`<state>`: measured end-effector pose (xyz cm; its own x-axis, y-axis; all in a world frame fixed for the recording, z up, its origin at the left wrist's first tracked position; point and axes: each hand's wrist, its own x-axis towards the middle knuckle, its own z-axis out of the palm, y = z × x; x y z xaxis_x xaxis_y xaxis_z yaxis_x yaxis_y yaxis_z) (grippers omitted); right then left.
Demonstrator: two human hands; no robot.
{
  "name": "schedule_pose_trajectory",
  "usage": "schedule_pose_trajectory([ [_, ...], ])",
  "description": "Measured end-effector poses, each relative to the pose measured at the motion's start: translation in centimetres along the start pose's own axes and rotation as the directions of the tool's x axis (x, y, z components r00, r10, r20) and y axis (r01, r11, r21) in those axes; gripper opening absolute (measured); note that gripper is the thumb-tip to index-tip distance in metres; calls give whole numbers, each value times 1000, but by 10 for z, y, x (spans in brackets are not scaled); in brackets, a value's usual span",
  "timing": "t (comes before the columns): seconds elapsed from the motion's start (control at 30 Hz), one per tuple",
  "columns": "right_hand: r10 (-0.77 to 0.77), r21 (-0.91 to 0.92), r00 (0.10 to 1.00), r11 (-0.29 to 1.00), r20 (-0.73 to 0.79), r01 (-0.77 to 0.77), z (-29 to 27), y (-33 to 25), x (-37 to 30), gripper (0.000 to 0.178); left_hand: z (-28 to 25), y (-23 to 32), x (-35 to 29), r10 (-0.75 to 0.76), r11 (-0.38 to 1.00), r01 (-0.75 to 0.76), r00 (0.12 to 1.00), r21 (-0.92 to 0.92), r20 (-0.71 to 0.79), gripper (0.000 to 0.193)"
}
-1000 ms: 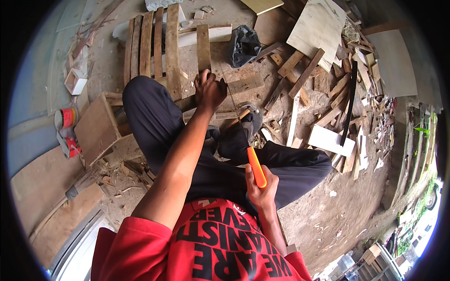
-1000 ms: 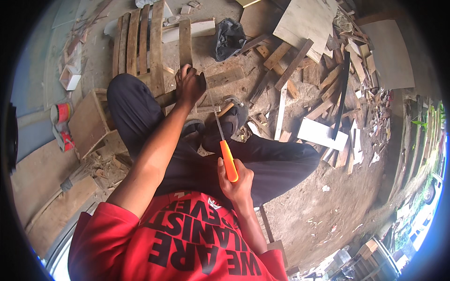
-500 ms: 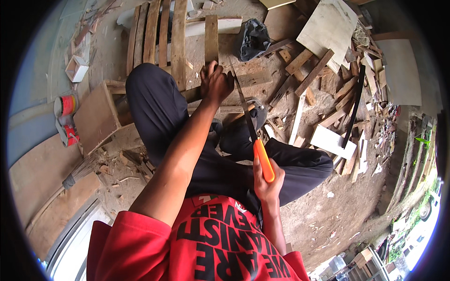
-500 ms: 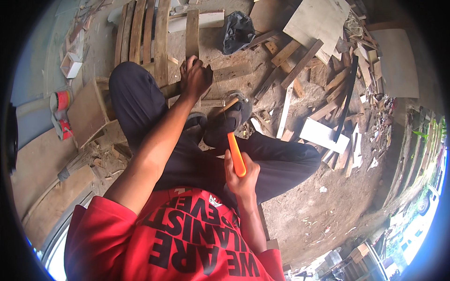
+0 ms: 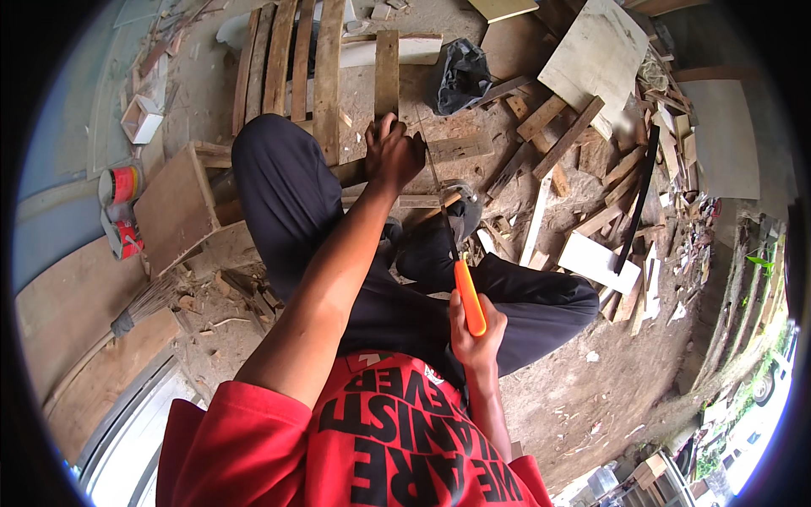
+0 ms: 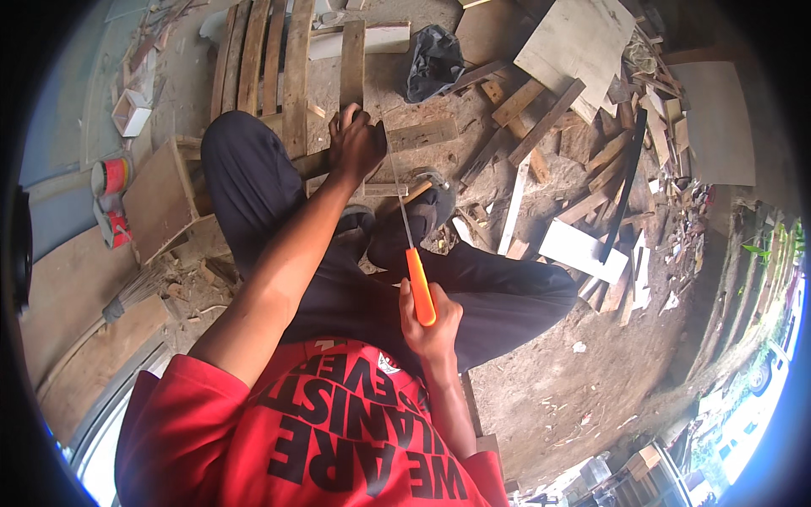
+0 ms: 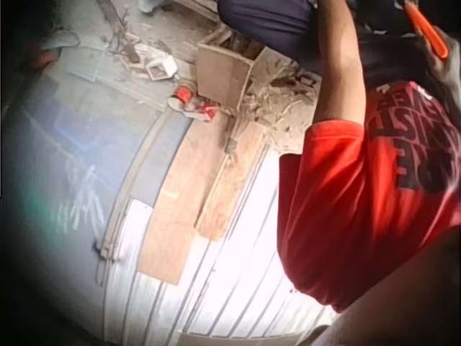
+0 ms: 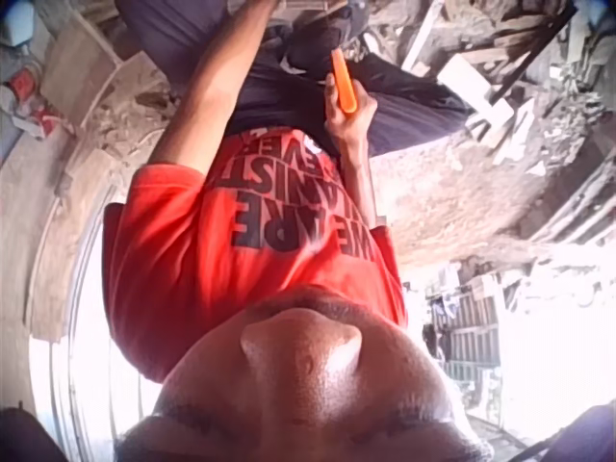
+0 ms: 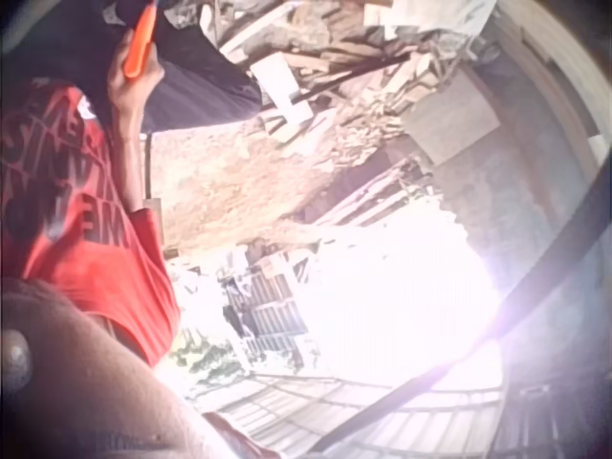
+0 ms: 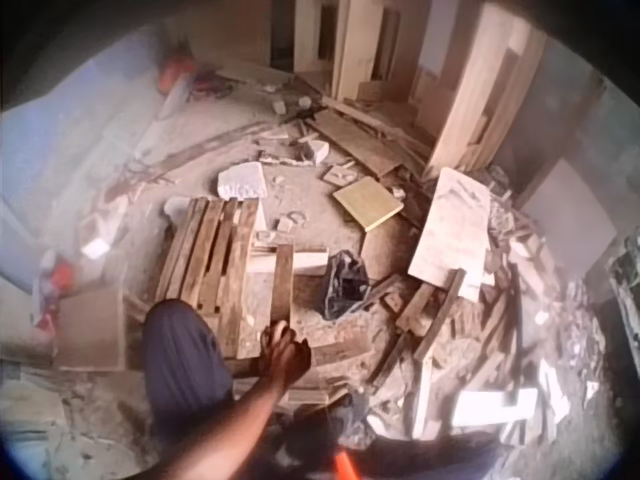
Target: The person sits on the floor and uses a hammer to drive nails into wooden planks, assembling a small wooden structure. They then use a hand saw to cut a plank to size and continue hammering nails into the structure.
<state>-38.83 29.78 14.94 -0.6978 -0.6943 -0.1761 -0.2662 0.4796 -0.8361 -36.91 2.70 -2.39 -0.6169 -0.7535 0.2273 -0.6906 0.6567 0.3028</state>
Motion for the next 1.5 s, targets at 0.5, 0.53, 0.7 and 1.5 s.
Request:
schedule_pose_trajectory([
  [0.5,-17,27,1000,999,-17,18,-4,4,-1,38,5,-2,-2,34,999,-34,998,-2,-46,28],
  [0.53,16,10,1000,1000,-1,-16,-1,4,7,38,7,-4,-6,32,999,-32,997,7,-66,27],
  [0.7,-44,35,999,998,-8,44,-7,10,-12,37,9,-9,-2,72,997,-70,995,36,-67,22],
  [1.5,35,1,997,999,65,-35,41,-12,71,36,5,-4,-3,26,999,-23,996,35,-84,25],
])
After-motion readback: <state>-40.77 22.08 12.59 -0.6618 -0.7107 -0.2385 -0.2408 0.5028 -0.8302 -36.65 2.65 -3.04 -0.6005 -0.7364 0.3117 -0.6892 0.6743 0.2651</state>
